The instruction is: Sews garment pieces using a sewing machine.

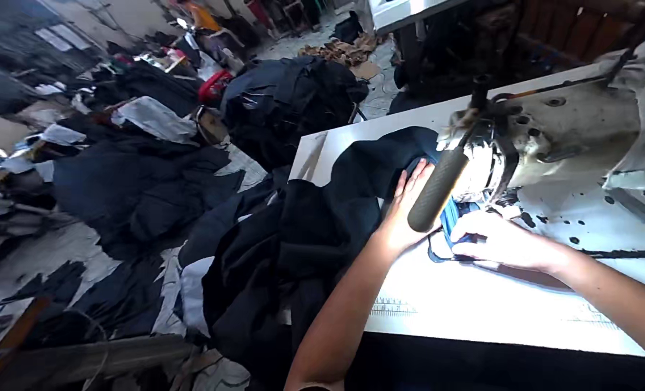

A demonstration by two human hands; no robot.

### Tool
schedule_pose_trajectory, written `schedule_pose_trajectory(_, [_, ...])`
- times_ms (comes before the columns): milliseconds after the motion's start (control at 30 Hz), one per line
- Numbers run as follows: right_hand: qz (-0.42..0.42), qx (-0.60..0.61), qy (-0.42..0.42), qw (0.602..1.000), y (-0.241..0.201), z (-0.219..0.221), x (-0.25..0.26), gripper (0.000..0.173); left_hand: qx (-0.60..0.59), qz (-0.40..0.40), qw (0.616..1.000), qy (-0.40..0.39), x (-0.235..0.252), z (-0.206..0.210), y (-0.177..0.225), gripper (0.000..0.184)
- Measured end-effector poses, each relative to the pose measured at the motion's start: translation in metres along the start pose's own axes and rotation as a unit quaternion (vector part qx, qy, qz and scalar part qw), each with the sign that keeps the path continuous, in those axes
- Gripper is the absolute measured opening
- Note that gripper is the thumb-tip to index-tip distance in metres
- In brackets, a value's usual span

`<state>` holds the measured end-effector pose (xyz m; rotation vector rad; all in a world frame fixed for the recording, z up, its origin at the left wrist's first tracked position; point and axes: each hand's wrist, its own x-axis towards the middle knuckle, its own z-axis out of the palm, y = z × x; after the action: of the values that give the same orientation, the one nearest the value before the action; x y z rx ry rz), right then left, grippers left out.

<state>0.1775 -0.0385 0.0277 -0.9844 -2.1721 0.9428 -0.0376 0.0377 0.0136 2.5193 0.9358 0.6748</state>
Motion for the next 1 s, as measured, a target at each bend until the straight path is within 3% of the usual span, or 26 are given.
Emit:
schedule_pose_trajectory(100, [-0.049, -0.017, -0.047, 0.998, 0.001, -0.001, 0.003, 0.023, 0.006, 0.071, 0.992, -0.107, -0.043, -0.020, 0.023, 0.022])
schedule_pose_trajectory(167, [-0.016, -0.014, -0.104, 0.994, -0.004, 0.000, 0.012, 0.021, -0.089, 0.043, 0.966, -0.238, -0.071, -0.026, 0.041, 0.019])
schedule_pose_trajectory(200, [0.003, -0.015, -0.123, 0.992, -0.005, 0.002, 0.017, 0.021, -0.129, 0.009, 0.959, -0.254, -0.082, -0.025, 0.044, 0.020])
schedule_pose_trajectory(333, [-0.016, -0.027, -0.089, 0.996, 0.002, 0.019, 0.029, 0.020, -0.056, -0.098, 0.991, -0.078, -0.082, -0.012, 0.035, 0.027])
schedule_pose_trajectory(433, [-0.048, -0.024, 0.000, 0.999, 0.003, 0.026, 0.023, 0.013, -0.098, -0.090, 0.991, -0.006, -0.054, 0.004, 0.018, 0.034])
schedule_pose_trajectory(533, [-0.014, -0.022, 0.013, 1.000, -0.001, 0.026, 0.012, 0.019, -0.116, -0.027, 0.993, -0.020, -0.026, 0.015, 0.012, 0.054])
schedule_pose_trajectory(633, [-0.025, -0.027, 0.022, 0.999, 0.000, 0.026, 0.003, 0.021, 0.019, 0.060, 0.996, -0.070, -0.019, 0.009, 0.004, 0.035])
schedule_pose_trajectory(733, [-0.053, -0.015, 0.013, 0.998, 0.000, 0.026, 0.004, 0.024, -0.038, 0.099, 0.989, -0.105, -0.052, -0.016, 0.011, 0.026])
schedule_pose_trajectory(833, [-0.062, -0.031, -0.005, 0.998, 0.000, 0.032, 0.017, 0.047, -0.104, -0.066, 0.989, -0.080, -0.090, -0.039, 0.017, 0.033])
schedule_pose_trajectory(900, [-0.063, -0.064, -0.010, 0.996, 0.006, 0.041, 0.027, 0.047, -0.051, -0.179, 0.982, -0.043, -0.102, -0.036, 0.022, 0.046])
schedule_pose_trajectory(933, [-0.070, -0.080, -0.008, 0.994, 0.011, 0.044, 0.032, 0.041, -0.020, -0.190, 0.982, -0.019, -0.105, -0.031, 0.027, 0.054])
schedule_pose_trajectory(1000, [-0.111, -0.109, 0.018, 0.988, 0.023, 0.050, 0.038, 0.027, 0.064, -0.138, 0.987, 0.053, -0.109, -0.015, 0.034, 0.048])
